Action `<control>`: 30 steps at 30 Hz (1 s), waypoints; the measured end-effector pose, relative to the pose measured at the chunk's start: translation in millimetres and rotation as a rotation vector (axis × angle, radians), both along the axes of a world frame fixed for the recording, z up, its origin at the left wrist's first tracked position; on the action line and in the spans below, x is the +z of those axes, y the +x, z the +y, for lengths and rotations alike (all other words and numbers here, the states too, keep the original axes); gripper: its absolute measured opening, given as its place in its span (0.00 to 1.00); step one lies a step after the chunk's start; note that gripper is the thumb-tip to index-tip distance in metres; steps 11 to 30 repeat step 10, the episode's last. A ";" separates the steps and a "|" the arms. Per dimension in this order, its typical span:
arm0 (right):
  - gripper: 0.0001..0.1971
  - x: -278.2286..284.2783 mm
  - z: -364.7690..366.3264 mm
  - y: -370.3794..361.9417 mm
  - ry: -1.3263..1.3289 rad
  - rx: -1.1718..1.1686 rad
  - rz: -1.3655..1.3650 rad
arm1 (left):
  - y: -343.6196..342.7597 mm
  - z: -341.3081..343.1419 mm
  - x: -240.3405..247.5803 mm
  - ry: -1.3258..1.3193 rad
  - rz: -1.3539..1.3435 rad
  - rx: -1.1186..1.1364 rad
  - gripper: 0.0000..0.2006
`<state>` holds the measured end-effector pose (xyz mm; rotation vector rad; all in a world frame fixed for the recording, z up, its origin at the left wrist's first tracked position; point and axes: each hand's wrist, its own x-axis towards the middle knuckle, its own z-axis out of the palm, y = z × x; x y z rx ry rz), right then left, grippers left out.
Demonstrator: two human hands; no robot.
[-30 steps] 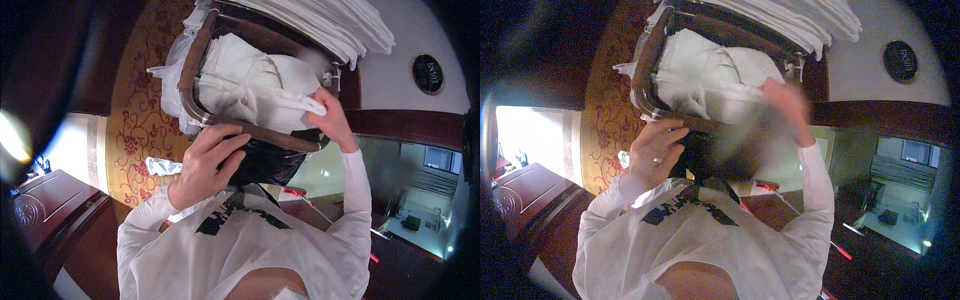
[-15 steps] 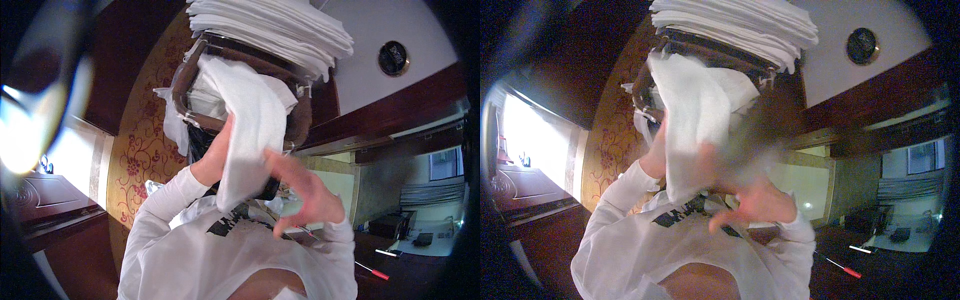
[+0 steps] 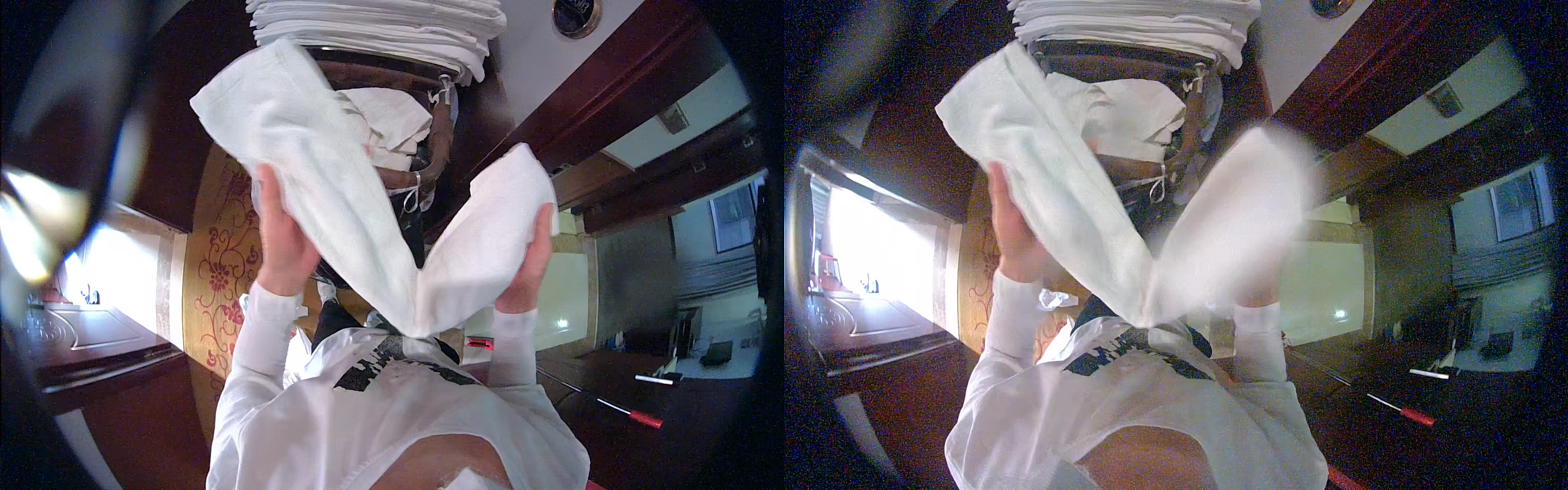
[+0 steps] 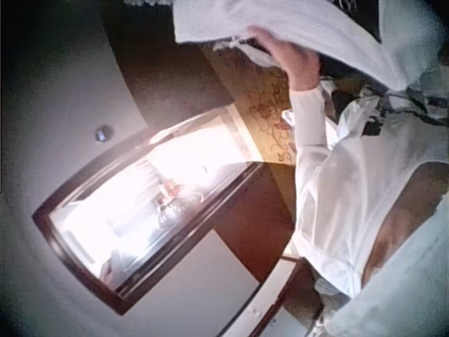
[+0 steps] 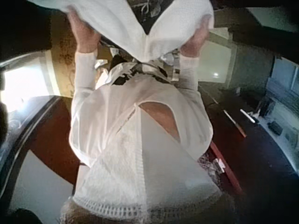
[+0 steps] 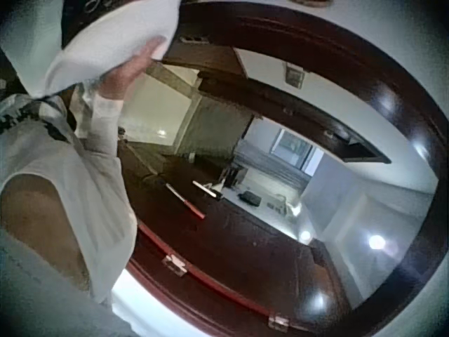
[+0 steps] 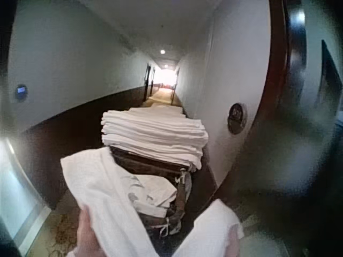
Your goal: The person cleans a bathroom by first mopping the tiled floor with a red squeegee. They then use a handheld shower head to rinse the floor and the toilet bowl, followed by flushing the toilet. Finally, they mop the floor again to remove excess water.
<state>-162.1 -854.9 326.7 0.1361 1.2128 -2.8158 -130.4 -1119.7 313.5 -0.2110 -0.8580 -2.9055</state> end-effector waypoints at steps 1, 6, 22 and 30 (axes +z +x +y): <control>0.24 1.3 8.0 -0.9 -0.022 -0.046 0.010 | 7.5 -6.8 4.6 0.018 0.003 0.073 0.37; 0.23 -9.0 28.5 10.9 0.016 -0.172 0.009 | 50.4 1.7 27.6 0.186 0.230 0.198 0.39; 0.23 -1.3 25.0 39.4 -0.121 -0.115 0.072 | 69.6 16.6 54.7 0.194 0.480 0.361 0.45; 0.23 -1.3 25.0 39.4 -0.121 -0.115 0.072 | 69.6 16.6 54.7 0.194 0.480 0.361 0.45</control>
